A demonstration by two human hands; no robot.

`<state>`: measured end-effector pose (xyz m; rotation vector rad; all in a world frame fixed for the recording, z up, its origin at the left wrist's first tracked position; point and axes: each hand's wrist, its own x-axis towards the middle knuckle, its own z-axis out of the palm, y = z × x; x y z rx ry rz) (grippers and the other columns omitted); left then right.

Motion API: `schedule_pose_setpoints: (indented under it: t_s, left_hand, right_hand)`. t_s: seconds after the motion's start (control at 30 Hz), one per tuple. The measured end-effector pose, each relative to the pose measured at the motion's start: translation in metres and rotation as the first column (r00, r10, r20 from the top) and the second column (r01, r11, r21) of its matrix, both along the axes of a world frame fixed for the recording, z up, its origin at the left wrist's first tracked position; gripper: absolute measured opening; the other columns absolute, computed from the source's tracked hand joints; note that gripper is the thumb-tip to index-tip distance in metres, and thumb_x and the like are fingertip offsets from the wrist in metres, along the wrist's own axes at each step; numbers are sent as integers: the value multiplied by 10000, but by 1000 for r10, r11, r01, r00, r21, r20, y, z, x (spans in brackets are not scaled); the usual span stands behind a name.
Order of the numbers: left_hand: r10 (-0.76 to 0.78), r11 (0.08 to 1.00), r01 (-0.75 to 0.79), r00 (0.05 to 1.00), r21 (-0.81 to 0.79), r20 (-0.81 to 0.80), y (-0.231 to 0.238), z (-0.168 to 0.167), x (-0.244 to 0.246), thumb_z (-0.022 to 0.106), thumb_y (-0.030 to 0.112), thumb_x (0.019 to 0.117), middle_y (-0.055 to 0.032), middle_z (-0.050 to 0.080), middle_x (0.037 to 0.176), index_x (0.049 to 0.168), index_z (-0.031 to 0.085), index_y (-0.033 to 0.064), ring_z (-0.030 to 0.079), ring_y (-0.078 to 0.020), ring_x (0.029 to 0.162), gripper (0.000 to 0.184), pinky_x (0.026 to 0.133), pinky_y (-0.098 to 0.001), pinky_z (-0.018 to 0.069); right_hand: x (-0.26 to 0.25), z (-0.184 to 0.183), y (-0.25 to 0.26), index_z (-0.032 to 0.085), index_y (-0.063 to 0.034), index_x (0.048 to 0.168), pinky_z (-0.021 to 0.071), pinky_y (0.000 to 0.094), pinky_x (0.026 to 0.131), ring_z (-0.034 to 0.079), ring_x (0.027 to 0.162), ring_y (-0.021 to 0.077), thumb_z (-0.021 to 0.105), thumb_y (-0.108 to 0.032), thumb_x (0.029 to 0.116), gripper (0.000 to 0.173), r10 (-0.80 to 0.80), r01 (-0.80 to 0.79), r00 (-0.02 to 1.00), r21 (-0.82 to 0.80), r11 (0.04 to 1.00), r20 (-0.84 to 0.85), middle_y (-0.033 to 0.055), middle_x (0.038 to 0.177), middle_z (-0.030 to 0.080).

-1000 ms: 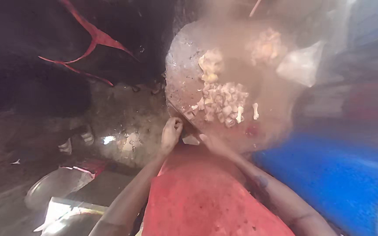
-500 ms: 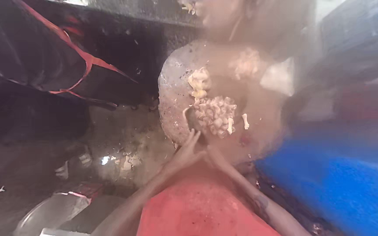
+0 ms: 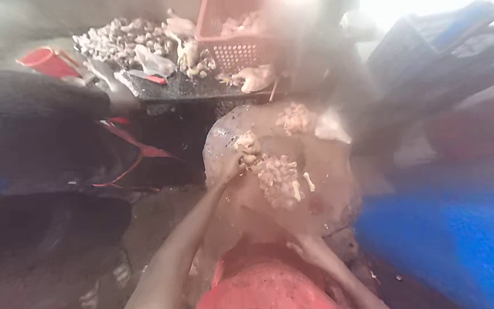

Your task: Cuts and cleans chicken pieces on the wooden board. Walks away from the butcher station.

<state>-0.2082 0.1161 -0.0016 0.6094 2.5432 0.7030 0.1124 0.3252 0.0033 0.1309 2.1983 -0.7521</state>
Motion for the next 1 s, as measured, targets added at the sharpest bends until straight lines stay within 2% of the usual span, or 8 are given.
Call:
schedule_pose_setpoints:
  t_s: [0.2, 0.33, 0.43, 0.53, 0.6, 0.7, 0.83, 1.0]
  left_hand:
    - [256, 904, -244, 967, 352, 12, -40, 115, 19, 616, 127, 955, -74, 629, 815, 1036, 641, 90, 589, -183, 665, 92, 600, -387, 505]
    - [207, 845, -295, 950, 445, 236, -55, 158, 58, 526, 115, 998, -31, 599, 740, 995, 632, 122, 551, -121, 594, 106, 531, -282, 463]
    - [259, 778, -431, 883, 457, 393, -78, 143, 80, 482, 152, 1026, -8, 580, 726, 953, 601, 119, 542, -99, 607, 143, 564, -269, 475]
    - [309, 775, -450, 882, 443, 356, -115, 99, 102, 508, 121, 984, 20, 632, 833, 928, 605, 109, 603, -74, 742, 113, 687, -278, 534]
    - [307, 854, -393, 910, 341, 280, -138, 49, 118, 545, 119, 967, -2, 664, 904, 950, 672, 72, 613, -79, 815, 136, 755, -305, 522]
    - [260, 883, -350, 919, 313, 295, -159, 2, 139, 557, 142, 975, -3, 680, 947, 924, 698, 67, 618, -61, 867, 168, 803, -292, 516]
    - [219, 836, -320, 939, 445, 265, -169, -3, 156, 579, 96, 953, -4, 697, 997, 856, 702, 79, 640, -66, 954, 158, 853, -267, 534]
    - [248, 828, -332, 940, 453, 236, -189, -4, 165, 566, 101, 933, 3, 709, 1013, 841, 703, 85, 648, -62, 982, 166, 870, -271, 537]
  right_hand:
    - [3, -9, 3, 572, -167, 1461, 469, 581, 1071, 644, 1220, 341, 436, -500, 1073, 529, -162, 161, 987, -110, 981, 7, 164, 1288, 684]
    - [0, -21, 13, 620, -49, 1326, 537, 548, 937, 691, 996, 313, 410, -475, 1089, 531, -325, 333, 943, -260, 906, 72, 177, 1073, 705]
    - [-3, -32, 15, 631, -70, 1223, 549, 437, 713, 619, 730, 209, 326, -488, 1101, 531, -377, 402, 916, -358, 843, 140, 83, 855, 640]
    - [-9, -30, 9, 628, -46, 1176, 505, 375, 573, 542, 598, 169, 287, -466, 1111, 545, -407, 437, 899, -386, 812, 162, 59, 759, 581]
    - [-23, -20, -1, 634, -24, 1175, 524, 399, 653, 575, 678, 184, 291, -425, 1120, 531, -398, 400, 914, -339, 852, 77, 83, 818, 602]
    - [-64, 23, -34, 606, 53, 1273, 514, 503, 974, 655, 1049, 315, 308, -278, 1125, 469, -277, 236, 956, -303, 923, -98, 223, 1116, 667]
    - [-94, 41, -91, 633, -3, 1209, 560, 404, 820, 644, 852, 189, 344, -318, 1095, 443, -275, 115, 914, -457, 882, -300, 101, 940, 655]
    - [-100, 5, -108, 610, -13, 1298, 517, 581, 964, 671, 1090, 349, 290, -514, 1092, 630, 54, -63, 993, -76, 995, -106, 214, 1132, 688]
